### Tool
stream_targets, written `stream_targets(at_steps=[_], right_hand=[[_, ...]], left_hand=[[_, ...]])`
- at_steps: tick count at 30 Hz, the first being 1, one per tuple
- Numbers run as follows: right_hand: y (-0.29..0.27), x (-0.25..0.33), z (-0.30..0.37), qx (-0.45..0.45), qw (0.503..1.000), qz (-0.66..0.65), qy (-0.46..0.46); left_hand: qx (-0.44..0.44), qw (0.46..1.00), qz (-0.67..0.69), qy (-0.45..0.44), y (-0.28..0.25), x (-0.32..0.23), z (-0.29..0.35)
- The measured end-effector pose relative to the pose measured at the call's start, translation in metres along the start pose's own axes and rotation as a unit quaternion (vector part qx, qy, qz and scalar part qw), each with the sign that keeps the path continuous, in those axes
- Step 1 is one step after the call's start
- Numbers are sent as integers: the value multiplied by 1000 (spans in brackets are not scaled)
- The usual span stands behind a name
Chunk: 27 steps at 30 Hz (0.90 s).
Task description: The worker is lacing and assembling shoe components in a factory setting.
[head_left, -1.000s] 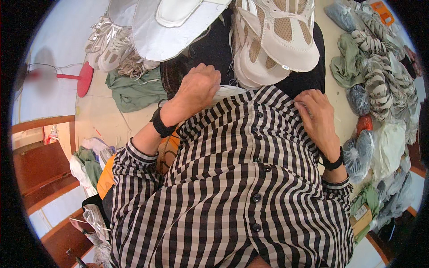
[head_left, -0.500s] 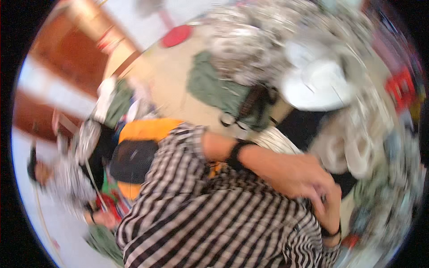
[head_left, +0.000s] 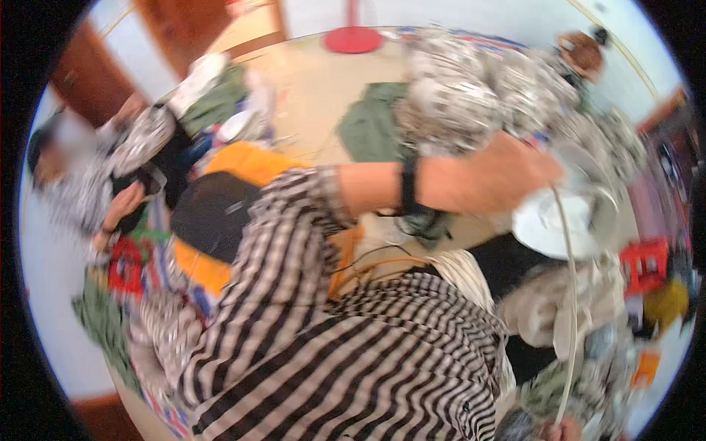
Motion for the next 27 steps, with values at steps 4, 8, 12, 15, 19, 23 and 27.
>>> stream_targets(at_steps=[4, 8, 12, 15, 19, 23, 27], right_hand=[[-14, -11, 44, -21, 855, -163, 492], [-17, -20, 52, -119, 887, 101, 434], [-10, -41, 44, -139, 852, 66, 501], [3, -66, 52, -176, 831, 32, 526], [21, -108, 75, -189, 830, 85, 518], [32, -147, 101, -199, 823, 128, 516], [47, -172, 129, -242, 843, 134, 461]], left_hand=[[-70, 993, -88, -41, -8, 30, 5], [-109, 965, -153, -181, -39, 92, 12], [-159, 934, -135, -291, -75, 158, 33], [-187, 912, -123, -343, -97, 193, 58], [-196, 881, -114, -415, -133, 238, 100], [-203, 897, -72, -386, -170, 287, 153], [-150, 890, -180, -392, -202, 341, 194]])
Point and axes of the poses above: each hand's wrist, its own z-axis away from the middle knuckle, its own y-axis out of the palm, x = y × z, the point moved 1 cm from there along -z, towards the middle knuckle, and after that the axes turned 13 degrees about y, right-handed, at the moved point
